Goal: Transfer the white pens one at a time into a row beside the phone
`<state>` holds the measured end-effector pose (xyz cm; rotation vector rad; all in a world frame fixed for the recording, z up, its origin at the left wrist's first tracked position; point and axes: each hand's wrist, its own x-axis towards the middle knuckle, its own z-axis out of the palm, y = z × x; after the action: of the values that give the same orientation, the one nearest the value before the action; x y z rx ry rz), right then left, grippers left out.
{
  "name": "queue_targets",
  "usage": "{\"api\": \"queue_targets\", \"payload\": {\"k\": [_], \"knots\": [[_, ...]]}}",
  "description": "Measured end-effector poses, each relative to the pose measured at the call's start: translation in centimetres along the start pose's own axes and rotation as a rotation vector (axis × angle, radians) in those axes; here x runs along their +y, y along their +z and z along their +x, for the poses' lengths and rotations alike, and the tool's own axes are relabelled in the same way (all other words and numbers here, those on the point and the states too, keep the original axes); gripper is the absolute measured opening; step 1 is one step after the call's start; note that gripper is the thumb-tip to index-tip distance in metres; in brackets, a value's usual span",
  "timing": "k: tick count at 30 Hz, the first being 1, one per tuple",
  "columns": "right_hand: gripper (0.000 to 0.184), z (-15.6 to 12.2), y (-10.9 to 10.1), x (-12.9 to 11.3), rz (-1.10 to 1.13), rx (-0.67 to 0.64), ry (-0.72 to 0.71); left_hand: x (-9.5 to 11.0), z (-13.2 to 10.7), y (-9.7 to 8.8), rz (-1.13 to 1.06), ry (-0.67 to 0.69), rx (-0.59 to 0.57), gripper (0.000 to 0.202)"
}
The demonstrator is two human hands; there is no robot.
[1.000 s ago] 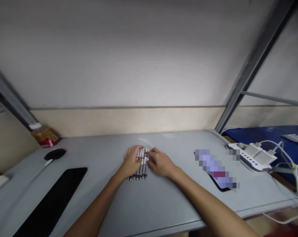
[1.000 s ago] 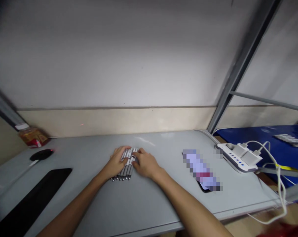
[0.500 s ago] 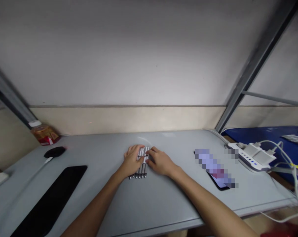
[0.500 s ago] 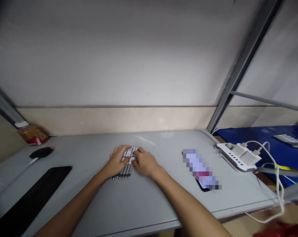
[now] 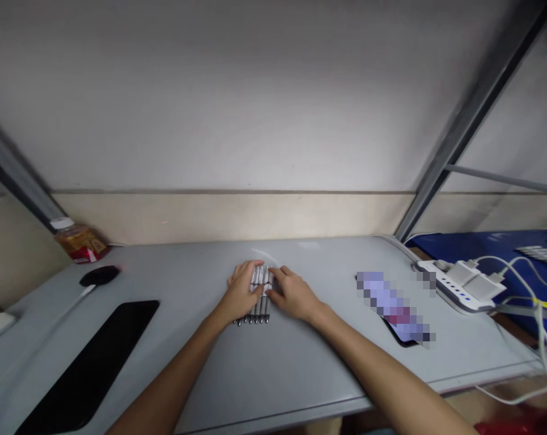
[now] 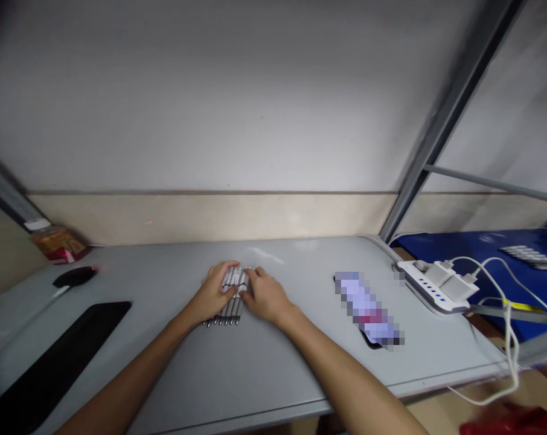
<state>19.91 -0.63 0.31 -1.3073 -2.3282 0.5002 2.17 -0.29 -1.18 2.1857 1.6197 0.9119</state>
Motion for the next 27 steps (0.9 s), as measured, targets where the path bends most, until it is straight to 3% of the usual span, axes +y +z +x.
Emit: {"api": "queue_targets", "payload": {"k": [5, 15, 27], "knots": [[0.053, 0.3, 0.2, 0.3, 0.171, 0.093, -0.047, 0.0, 0.1, -0.1, -0.038, 0.043, 0.016, 0.050], [0.048, 0.2, 0.1, 0.1, 0.226, 0.084, -0.054, 0.1, 0.1, -0.2, -0.045, 0.069, 0.027, 0.048], [0.058, 0.4, 1.1, 1.0, 0.327, 0.126, -0.162, -0.6, 0.8, -1.1, -0.053, 0.046, 0.085, 0.046]]}}
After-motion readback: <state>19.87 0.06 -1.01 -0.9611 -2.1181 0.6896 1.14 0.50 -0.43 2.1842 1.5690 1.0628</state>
